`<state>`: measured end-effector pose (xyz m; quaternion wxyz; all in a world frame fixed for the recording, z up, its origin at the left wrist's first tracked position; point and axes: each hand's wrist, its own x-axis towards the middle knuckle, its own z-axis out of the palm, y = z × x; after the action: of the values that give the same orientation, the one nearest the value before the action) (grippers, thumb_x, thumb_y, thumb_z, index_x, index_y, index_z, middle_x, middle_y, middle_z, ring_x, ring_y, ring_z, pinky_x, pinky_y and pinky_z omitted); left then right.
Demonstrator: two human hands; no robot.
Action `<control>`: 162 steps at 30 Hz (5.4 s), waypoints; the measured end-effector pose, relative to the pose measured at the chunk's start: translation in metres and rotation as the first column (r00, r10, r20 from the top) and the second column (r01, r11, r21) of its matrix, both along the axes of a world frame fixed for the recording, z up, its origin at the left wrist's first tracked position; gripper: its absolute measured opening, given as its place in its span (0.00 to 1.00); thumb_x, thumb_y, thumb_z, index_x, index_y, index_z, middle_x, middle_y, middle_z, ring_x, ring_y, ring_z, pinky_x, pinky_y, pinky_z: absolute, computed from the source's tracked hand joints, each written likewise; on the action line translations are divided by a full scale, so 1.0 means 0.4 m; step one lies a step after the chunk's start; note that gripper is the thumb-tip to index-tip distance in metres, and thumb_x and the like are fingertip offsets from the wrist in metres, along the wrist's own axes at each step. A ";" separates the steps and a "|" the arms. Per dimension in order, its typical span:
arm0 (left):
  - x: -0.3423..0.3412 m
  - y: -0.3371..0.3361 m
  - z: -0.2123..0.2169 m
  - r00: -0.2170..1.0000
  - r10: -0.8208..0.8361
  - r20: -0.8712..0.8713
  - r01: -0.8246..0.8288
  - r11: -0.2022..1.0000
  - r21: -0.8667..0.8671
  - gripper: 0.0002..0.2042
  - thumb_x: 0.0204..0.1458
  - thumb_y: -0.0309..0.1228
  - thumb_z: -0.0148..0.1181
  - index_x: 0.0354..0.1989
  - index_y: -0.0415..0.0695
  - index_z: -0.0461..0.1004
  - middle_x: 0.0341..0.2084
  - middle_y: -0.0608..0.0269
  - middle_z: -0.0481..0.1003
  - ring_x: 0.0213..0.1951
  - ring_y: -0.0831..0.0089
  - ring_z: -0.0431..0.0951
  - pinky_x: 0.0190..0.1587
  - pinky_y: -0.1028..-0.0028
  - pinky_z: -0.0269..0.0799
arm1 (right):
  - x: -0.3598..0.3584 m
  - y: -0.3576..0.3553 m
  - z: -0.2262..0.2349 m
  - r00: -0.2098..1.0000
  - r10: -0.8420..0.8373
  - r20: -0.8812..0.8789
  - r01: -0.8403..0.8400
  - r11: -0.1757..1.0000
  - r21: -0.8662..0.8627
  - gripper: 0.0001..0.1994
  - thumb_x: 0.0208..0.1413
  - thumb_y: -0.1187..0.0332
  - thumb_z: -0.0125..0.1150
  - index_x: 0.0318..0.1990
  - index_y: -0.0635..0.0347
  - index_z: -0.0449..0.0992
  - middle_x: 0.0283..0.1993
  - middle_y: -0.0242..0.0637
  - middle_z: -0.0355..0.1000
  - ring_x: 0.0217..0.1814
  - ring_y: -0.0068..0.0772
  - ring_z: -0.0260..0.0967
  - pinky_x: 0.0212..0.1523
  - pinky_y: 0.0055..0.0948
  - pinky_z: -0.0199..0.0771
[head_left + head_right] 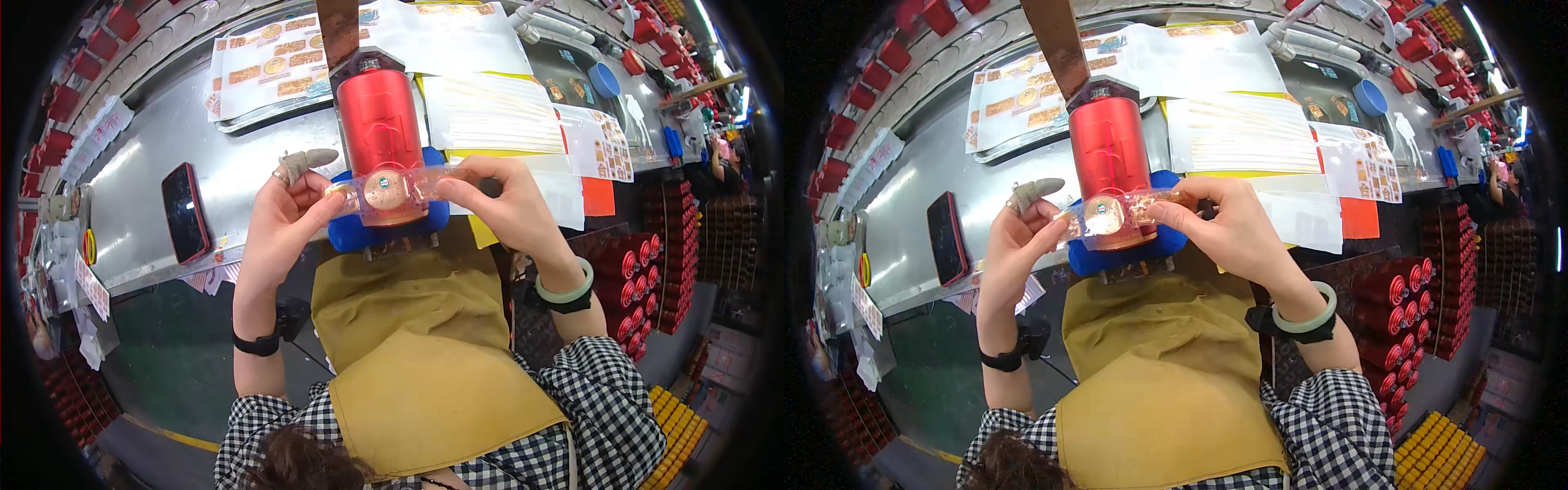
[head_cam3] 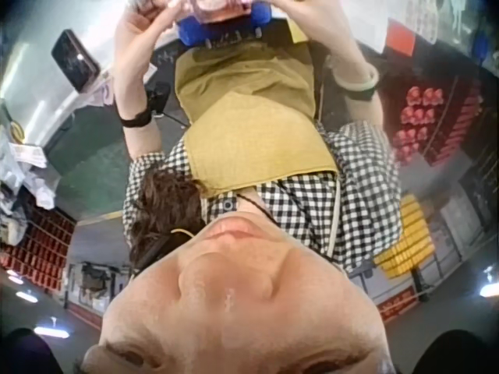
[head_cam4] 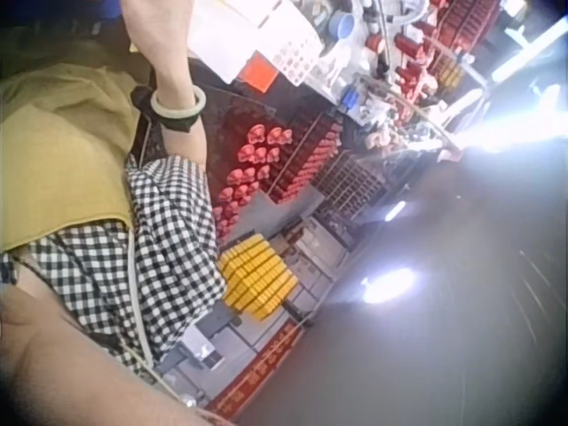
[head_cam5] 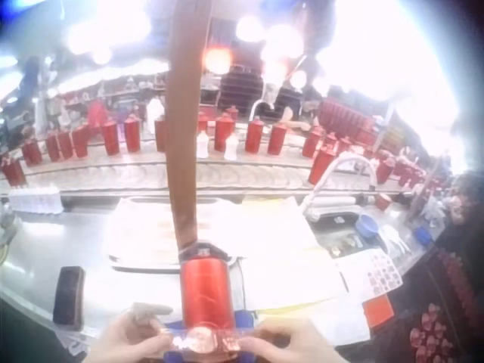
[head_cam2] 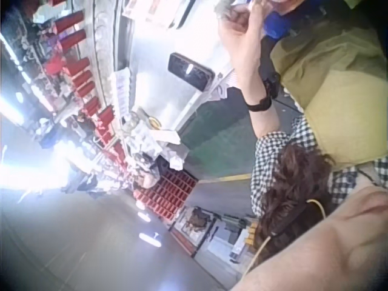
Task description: The worker is precisely applying various labels and decorative stickers to red cylindrical alcohol bottles on an assembly line.
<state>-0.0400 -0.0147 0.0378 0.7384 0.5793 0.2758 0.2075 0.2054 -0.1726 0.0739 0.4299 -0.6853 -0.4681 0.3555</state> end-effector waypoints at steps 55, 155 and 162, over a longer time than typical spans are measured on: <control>0.145 -0.025 0.072 0.956 0.065 0.285 -0.033 0.993 -0.113 0.26 0.57 0.17 0.65 0.64 0.38 0.67 0.45 0.67 0.73 0.43 0.78 0.77 0.45 0.75 0.77 | 0.124 0.032 0.084 0.732 0.106 -0.673 -0.050 0.993 0.102 0.11 0.72 0.64 0.57 0.48 0.65 0.72 0.44 0.38 0.77 0.46 0.34 0.81 0.40 0.34 0.87; 0.051 -0.043 -0.076 0.981 0.180 0.068 -0.188 0.972 0.139 0.16 0.65 0.23 0.59 0.60 0.37 0.74 0.35 0.73 0.72 0.34 0.85 0.71 0.36 0.81 0.65 | -0.019 0.017 -0.037 0.801 -0.065 -0.594 0.048 0.998 -0.044 0.15 0.70 0.68 0.58 0.56 0.71 0.76 0.46 0.42 0.79 0.46 0.30 0.82 0.42 0.29 0.87; 0.060 -0.043 -0.103 0.980 0.164 0.113 -0.172 0.983 0.059 0.19 0.63 0.21 0.60 0.63 0.38 0.70 0.37 0.72 0.70 0.37 0.84 0.71 0.40 0.79 0.68 | -0.019 0.030 -0.068 0.898 -0.083 -0.431 0.071 0.996 -0.045 0.11 0.66 0.70 0.64 0.49 0.68 0.79 0.37 0.35 0.78 0.36 0.21 0.78 0.38 0.24 0.82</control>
<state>-0.0162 -0.0318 -0.0034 0.7117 0.5669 0.2762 0.3095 0.1980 -0.1605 0.0466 0.5271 -0.6133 -0.3284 0.4881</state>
